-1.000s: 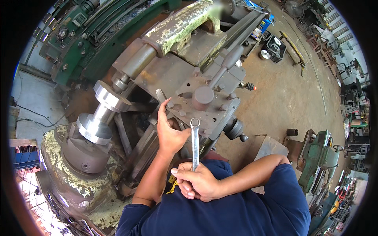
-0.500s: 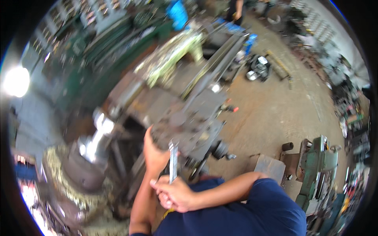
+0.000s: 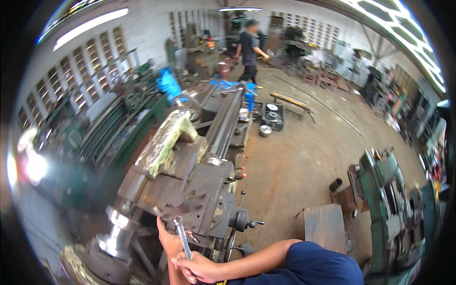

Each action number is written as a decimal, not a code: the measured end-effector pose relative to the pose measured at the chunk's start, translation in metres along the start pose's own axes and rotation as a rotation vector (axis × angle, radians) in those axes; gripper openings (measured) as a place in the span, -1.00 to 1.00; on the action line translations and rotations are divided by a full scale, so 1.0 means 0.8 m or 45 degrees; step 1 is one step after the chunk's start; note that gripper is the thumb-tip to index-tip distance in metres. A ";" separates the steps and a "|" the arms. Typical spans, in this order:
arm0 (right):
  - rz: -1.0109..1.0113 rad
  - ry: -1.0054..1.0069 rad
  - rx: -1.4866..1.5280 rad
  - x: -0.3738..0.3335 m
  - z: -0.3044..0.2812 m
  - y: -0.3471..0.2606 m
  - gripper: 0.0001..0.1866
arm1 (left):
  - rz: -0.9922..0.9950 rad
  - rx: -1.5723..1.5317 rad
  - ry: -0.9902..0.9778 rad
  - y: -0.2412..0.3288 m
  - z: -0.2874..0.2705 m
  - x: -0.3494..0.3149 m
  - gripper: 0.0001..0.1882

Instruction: The person uses a wrench to tighten bolts on a metalworking machine, then picks up a metal part and places it on the machine bed. The person continues to adjust the machine with the wrench while another worker operates a separate machine in the background.

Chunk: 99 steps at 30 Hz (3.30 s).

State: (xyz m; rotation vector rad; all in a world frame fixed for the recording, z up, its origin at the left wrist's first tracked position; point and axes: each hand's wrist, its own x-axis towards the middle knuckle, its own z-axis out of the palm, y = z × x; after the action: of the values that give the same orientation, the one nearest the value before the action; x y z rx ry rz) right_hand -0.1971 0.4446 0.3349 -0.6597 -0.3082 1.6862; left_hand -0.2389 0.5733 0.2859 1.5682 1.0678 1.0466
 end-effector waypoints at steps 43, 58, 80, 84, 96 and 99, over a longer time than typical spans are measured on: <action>0.077 0.073 -0.116 0.057 -0.018 -0.040 -0.69 | -0.211 -0.085 -0.163 0.023 -0.054 0.090 -0.66; 0.262 -0.054 -0.158 0.058 -0.030 -0.091 -0.81 | -0.225 -0.206 -0.213 0.003 -0.053 0.120 -0.86; 0.796 -0.130 -0.085 0.079 -0.020 -0.069 -0.64 | 0.092 0.008 0.087 -0.009 -0.002 0.030 -0.58; 0.760 -0.149 -0.087 0.084 -0.022 -0.063 -0.68 | 0.108 0.116 0.095 -0.005 0.015 0.009 -0.47; 0.667 0.108 -0.393 0.060 -0.002 -0.086 -0.62 | 0.092 0.130 -0.012 -0.005 0.020 0.005 -0.04; 0.714 0.072 -0.312 0.062 -0.011 -0.082 -0.64 | 0.015 0.009 -0.085 -0.006 0.013 0.020 0.31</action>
State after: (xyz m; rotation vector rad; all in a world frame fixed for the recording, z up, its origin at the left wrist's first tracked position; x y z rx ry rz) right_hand -0.1440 0.5056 0.3507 -1.0437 -0.3095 2.1765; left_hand -0.2256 0.5868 0.2817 1.6059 1.0194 0.9926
